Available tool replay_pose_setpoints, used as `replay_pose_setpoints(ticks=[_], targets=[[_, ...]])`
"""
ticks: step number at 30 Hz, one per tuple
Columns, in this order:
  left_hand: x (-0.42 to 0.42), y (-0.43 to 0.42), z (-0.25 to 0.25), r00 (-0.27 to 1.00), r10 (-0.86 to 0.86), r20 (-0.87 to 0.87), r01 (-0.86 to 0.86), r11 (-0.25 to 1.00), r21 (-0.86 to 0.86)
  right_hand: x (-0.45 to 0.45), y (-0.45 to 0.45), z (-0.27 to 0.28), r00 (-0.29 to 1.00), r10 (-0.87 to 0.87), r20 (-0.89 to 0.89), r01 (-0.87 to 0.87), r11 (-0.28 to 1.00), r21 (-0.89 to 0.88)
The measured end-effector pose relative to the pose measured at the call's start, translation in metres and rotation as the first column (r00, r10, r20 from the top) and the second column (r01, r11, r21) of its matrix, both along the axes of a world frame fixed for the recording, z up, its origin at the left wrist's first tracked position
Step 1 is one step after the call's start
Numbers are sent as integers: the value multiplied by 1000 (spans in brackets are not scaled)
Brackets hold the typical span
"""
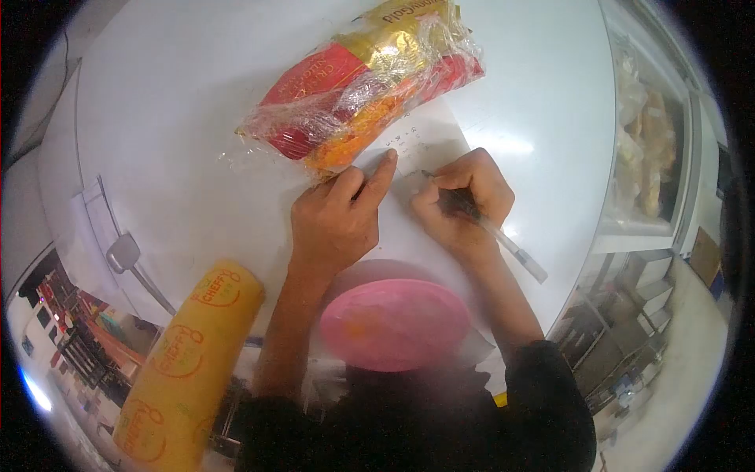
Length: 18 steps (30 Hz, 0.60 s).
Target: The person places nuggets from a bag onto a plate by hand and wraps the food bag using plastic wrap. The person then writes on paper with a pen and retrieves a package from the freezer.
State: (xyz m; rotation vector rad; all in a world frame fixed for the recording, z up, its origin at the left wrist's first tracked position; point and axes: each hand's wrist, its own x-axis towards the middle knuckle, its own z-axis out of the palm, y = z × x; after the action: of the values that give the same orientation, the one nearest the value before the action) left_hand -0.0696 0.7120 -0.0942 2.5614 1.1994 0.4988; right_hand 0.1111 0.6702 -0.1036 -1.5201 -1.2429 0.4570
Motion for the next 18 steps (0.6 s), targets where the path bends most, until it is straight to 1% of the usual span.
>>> replay_pose_setpoints(ticks=[1, 3, 7, 9, 13, 15, 16, 18], targets=[[0, 0, 1, 1000, 2, -3, -2, 1000, 4, 0, 0, 1, 1000, 1, 0, -1, 1000, 1], [1, 0, 2, 1000, 3, -5, -3, 1000, 7, 3, -2, 2, 998, 17, -62, -21, 998, -59], [0, 0, 1, 1000, 7, -8, -7, 1000, 6, 0, 0, 3, 998, -22, -62, 19, 999, -50], [1, -1, 0, 1000, 7, 0, -7, 1000, 14, 1, -1, 2, 999, -9, -33, 7, 998, -61], [-2, 0, 0, 1000, 3, 4, -3, 1000, 21, 6, -2, 2, 999, -17, -35, 15, 998, -61], [-2, 0, 0, 1000, 0, 1, 0, 1000, 5, 10, 0, 7, 999, 12, 49, -8, 997, -75], [0, 0, 0, 1000, 0, -7, 0, 1000, 8, 14, -1, 5, 999, 10, 48, -6, 997, -78], [1, 0, 0, 1000, -1, -14, 1, 1000, 12, 16, -2, -2, 999, 38, -27, -40, 998, -55]])
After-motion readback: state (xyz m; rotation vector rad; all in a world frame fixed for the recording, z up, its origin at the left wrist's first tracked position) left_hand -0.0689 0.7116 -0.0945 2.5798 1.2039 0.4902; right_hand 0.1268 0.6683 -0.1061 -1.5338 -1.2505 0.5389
